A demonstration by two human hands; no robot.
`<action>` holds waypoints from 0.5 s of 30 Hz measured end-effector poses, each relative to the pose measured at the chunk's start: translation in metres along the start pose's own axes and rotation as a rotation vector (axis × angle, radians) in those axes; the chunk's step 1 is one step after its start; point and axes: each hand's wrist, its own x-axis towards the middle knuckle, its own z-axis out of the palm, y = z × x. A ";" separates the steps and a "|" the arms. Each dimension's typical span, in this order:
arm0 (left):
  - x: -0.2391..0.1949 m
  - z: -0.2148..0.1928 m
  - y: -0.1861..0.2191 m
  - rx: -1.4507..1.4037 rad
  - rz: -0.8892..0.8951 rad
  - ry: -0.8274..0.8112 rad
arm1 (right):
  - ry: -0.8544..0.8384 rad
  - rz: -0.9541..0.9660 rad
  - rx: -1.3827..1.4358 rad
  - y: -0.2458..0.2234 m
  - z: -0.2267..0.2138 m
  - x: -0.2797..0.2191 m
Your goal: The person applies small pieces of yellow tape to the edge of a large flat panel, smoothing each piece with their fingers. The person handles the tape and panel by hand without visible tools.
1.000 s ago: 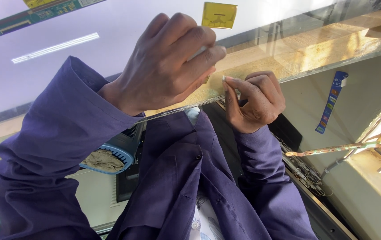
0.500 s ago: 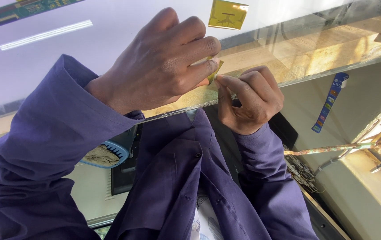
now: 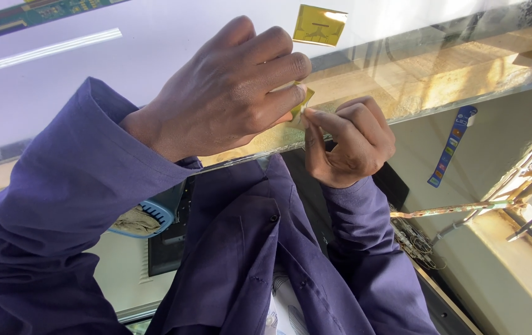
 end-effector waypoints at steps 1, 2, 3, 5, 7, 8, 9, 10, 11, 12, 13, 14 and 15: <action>0.000 0.000 0.000 -0.007 -0.004 -0.005 | -0.005 0.008 0.002 0.000 0.001 -0.001; -0.001 0.000 -0.001 0.007 0.003 -0.007 | -0.002 0.015 -0.020 0.000 0.002 -0.002; 0.000 0.000 -0.002 0.027 0.012 -0.003 | 0.003 0.017 -0.046 0.001 0.003 -0.003; 0.000 0.000 -0.001 0.008 0.008 -0.002 | 0.006 0.044 -0.075 -0.001 -0.002 -0.004; 0.000 -0.001 -0.001 -0.005 0.008 0.003 | 0.014 0.067 -0.106 -0.002 -0.004 -0.004; 0.000 0.000 -0.001 -0.014 0.008 -0.004 | 0.017 0.064 -0.082 -0.002 -0.005 -0.004; 0.000 0.000 -0.001 -0.024 0.005 -0.013 | 0.018 0.063 -0.055 -0.002 -0.005 -0.004; 0.000 0.000 -0.002 -0.022 0.005 -0.013 | 0.019 0.061 -0.055 -0.001 -0.003 0.000; 0.000 0.000 -0.002 -0.013 0.007 -0.016 | -0.002 0.036 -0.061 -0.001 -0.001 0.003; 0.000 0.000 -0.001 -0.003 0.009 -0.019 | -0.024 0.011 -0.066 -0.001 0.001 0.006; -0.001 0.001 -0.001 -0.003 0.012 -0.019 | -0.022 0.011 -0.068 -0.004 0.001 0.007; -0.001 0.000 -0.001 -0.004 0.009 -0.019 | -0.001 0.050 -0.116 -0.007 0.001 0.008; 0.000 0.000 -0.001 -0.002 0.005 -0.017 | 0.020 0.087 -0.164 -0.009 0.002 0.010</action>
